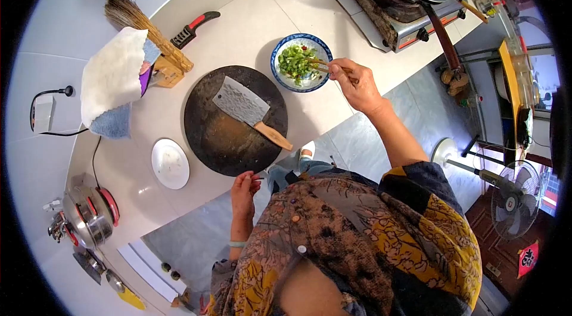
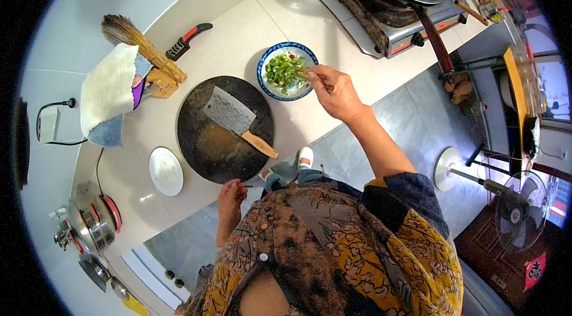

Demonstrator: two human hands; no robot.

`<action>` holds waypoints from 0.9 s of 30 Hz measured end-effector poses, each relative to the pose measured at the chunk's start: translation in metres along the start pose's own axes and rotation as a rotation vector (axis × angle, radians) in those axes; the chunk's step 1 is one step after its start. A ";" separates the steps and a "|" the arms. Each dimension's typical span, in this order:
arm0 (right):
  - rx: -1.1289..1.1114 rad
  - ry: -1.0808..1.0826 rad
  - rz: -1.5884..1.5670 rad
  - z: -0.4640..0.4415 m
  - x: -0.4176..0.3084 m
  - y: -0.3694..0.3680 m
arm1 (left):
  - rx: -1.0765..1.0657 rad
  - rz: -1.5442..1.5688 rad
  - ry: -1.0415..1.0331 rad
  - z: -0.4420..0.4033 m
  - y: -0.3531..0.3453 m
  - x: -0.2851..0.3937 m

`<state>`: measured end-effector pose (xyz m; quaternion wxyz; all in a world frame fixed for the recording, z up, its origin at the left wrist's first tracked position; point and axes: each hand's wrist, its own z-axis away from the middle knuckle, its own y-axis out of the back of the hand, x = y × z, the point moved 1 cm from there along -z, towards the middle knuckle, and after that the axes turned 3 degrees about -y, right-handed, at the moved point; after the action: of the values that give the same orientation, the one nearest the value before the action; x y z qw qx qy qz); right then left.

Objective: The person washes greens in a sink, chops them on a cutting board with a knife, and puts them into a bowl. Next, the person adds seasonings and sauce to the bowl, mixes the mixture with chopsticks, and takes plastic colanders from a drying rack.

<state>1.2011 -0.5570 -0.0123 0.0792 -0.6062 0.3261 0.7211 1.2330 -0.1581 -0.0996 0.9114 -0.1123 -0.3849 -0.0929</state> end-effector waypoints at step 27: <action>0.120 -0.129 0.004 0.021 0.002 0.007 | 0.011 -0.026 0.008 -0.003 -0.008 0.009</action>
<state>1.1798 -0.5508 -0.0104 0.1347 -0.5518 0.3643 0.7380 1.2391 -0.1670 -0.0938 0.9121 -0.1021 -0.3833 -0.1030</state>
